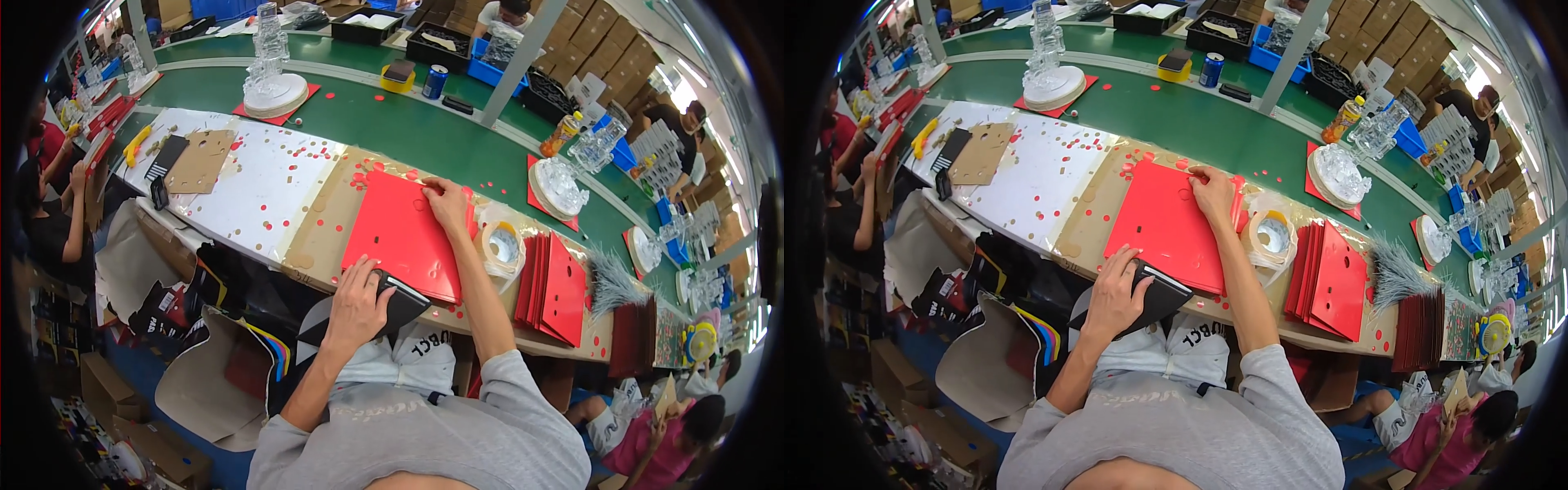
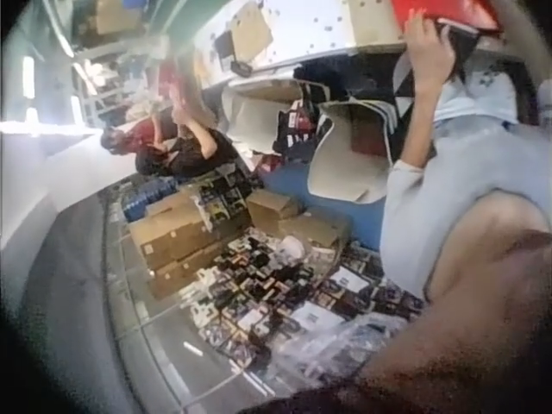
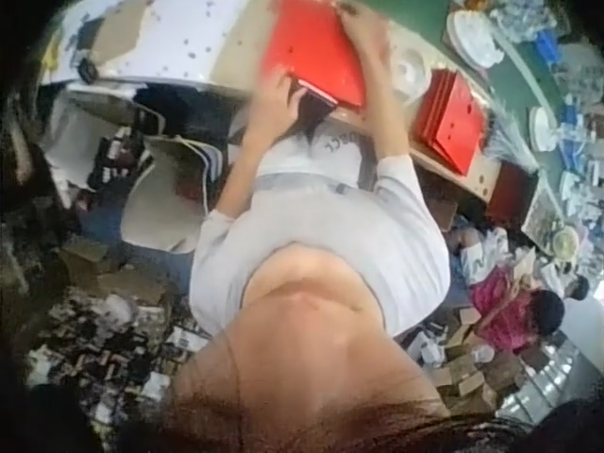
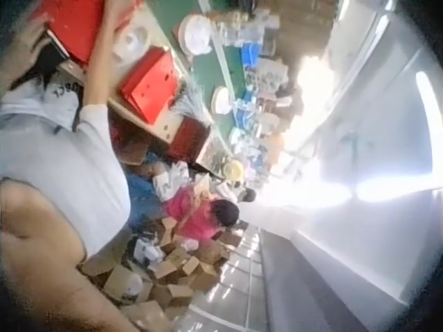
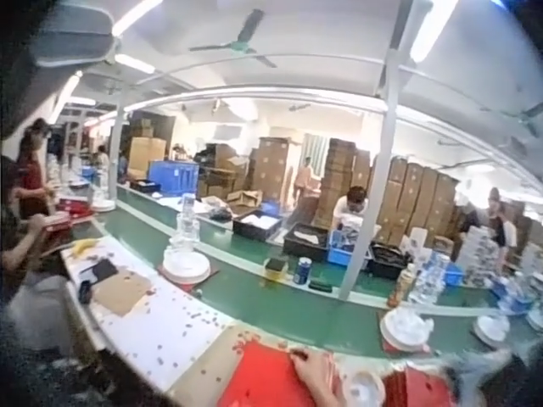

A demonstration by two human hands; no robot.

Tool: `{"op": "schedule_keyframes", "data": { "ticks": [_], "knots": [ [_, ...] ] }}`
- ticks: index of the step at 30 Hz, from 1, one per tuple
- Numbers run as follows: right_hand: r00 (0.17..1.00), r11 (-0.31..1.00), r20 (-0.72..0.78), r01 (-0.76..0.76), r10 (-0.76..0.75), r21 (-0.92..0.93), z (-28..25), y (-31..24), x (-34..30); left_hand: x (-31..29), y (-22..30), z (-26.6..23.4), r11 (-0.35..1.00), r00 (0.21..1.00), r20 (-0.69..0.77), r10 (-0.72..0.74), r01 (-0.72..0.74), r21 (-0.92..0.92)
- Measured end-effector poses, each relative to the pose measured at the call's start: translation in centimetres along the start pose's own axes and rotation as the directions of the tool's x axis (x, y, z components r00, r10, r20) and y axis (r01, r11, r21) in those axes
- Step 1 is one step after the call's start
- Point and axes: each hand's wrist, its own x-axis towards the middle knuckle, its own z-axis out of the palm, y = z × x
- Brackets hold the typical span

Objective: Applying small circular components or labels to red plastic folders on an assembly line.

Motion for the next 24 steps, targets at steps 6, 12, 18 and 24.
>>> {"op": "schedule_keyframes", "data": {
  "ticks": [6,12,18,24],
  "knots": [
    [0.988,0.990,-0.078,0.124,-0.130,-0.073,0.2,0.2,0.2,0.3,0.2,0.3,0.999,1.000,0.006,-0.014,0.013,0.043],
    [0.954,0.963,-0.153,0.241,-0.258,-0.122,-0.6,-0.5,-0.2,0.7,0.3,0.3,0.999,0.998,0.057,-0.039,0.037,0.034],
    [0.922,0.921,-0.142,0.329,-0.361,-0.208,-3.5,-6.2,-0.7,-0.4,-0.1,0.5,0.997,0.999,-0.041,0.026,-0.029,-0.075],
    [0.898,0.871,-0.071,0.399,-0.435,-0.288,-8.8,-12.6,-4.0,-1.7,-0.1,-0.7,0.972,0.991,-0.117,0.064,-0.089,-0.218]
  ]
}}
